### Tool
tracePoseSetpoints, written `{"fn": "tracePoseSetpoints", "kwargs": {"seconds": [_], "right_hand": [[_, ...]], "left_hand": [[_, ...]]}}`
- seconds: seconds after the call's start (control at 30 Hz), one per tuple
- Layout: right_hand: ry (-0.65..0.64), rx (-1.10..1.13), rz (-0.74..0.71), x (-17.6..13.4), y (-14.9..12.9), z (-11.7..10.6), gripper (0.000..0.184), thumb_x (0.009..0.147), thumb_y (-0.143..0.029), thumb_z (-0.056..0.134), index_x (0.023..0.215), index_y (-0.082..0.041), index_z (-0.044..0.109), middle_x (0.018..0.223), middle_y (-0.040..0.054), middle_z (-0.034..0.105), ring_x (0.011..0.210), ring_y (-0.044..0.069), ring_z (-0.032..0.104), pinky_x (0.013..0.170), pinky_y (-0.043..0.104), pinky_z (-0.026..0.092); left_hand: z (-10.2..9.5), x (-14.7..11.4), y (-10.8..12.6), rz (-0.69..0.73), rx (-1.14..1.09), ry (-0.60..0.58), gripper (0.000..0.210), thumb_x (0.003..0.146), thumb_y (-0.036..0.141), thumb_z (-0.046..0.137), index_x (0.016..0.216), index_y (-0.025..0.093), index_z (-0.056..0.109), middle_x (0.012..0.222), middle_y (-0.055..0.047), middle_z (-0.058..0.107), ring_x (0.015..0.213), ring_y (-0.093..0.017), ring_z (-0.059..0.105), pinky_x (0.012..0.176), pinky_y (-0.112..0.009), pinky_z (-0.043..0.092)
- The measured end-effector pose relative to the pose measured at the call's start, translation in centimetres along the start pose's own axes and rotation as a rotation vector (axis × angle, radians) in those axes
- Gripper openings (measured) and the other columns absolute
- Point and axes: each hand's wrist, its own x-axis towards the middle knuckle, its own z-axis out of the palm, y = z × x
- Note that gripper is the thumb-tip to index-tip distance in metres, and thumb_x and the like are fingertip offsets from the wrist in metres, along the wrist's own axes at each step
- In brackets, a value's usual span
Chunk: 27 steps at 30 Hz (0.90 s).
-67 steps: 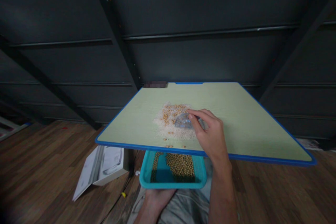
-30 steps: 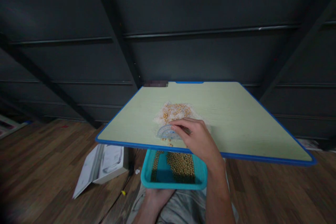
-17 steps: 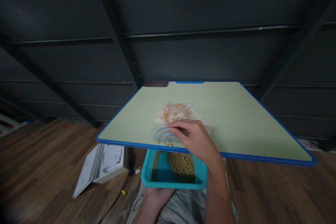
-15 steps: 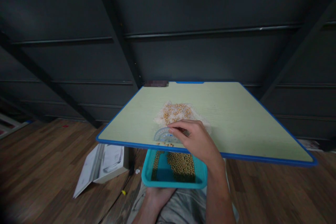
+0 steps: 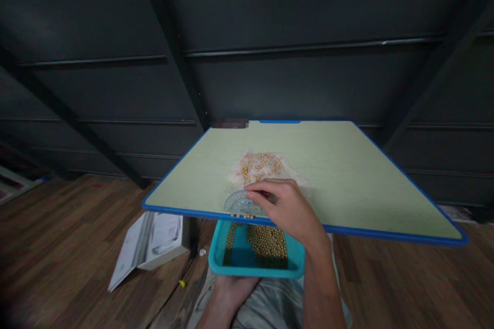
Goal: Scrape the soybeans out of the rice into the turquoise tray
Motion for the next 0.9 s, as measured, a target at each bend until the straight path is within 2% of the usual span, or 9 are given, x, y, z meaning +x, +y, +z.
{"fn": "tracePoseSetpoints", "kwargs": {"seconds": [0.2, 0.43, 0.57, 0.7, 0.9], "right_hand": [[-0.005, 0.007, -0.010, -0.2, 0.0, 0.0, 0.014, 0.090, -0.021, 0.068, 0.097, -0.027, 0.079, 0.096, -0.0033, 0.080, 0.086, 0.015, 0.073, 0.080, 0.027, 0.054], [-0.013, -0.019, -0.013, -0.1, 0.2, -0.1, 0.014, 0.090, -0.021, 0.068, 0.097, -0.028, 0.078, 0.096, -0.0031, 0.080, 0.087, 0.015, 0.073, 0.080, 0.029, 0.055], [0.037, -0.064, -0.020, 0.0, 0.4, -0.2, 0.015, 0.091, -0.021, 0.067, 0.099, -0.027, 0.077, 0.098, -0.0023, 0.079, 0.090, 0.016, 0.072, 0.085, 0.031, 0.054], [0.085, -0.081, -0.011, -0.3, 0.3, -0.8, 0.014, 0.092, -0.021, 0.067, 0.098, -0.027, 0.077, 0.098, -0.0020, 0.079, 0.091, 0.016, 0.072, 0.085, 0.031, 0.053], [0.090, -0.064, 0.014, -0.8, 0.5, -1.8, 0.014, 0.091, -0.024, 0.067, 0.100, -0.027, 0.078, 0.100, -0.0003, 0.079, 0.092, 0.018, 0.072, 0.085, 0.034, 0.054]], "left_hand": [[-0.2, 0.2, 0.0, -0.015, -0.083, -0.009, 0.036, 0.091, 0.038, 0.048, 0.118, 0.031, 0.070, 0.126, -0.002, 0.074, 0.136, -0.026, 0.052, 0.120, -0.051, 0.033], [0.1, 0.2, 0.1, -0.019, -0.046, 0.007, 0.039, 0.090, 0.037, 0.047, 0.122, 0.031, 0.068, 0.128, -0.001, 0.073, 0.137, -0.025, 0.051, 0.118, -0.051, 0.035], [0.3, -0.1, 0.2, -0.051, -0.001, 0.019, 0.040, 0.087, 0.040, 0.052, 0.121, 0.031, 0.069, 0.125, -0.002, 0.074, 0.137, -0.028, 0.051, 0.117, -0.052, 0.037], [-0.6, -0.2, 0.1, -0.052, -0.001, 0.027, 0.040, 0.085, 0.042, 0.053, 0.121, 0.031, 0.069, 0.124, -0.001, 0.075, 0.135, -0.029, 0.053, 0.116, -0.053, 0.038], [-2.4, 0.1, -0.1, -0.044, -0.072, 0.036, 0.041, 0.088, 0.042, 0.051, 0.122, 0.029, 0.068, 0.127, -0.003, 0.074, 0.132, -0.029, 0.056, 0.117, -0.053, 0.036]]}}
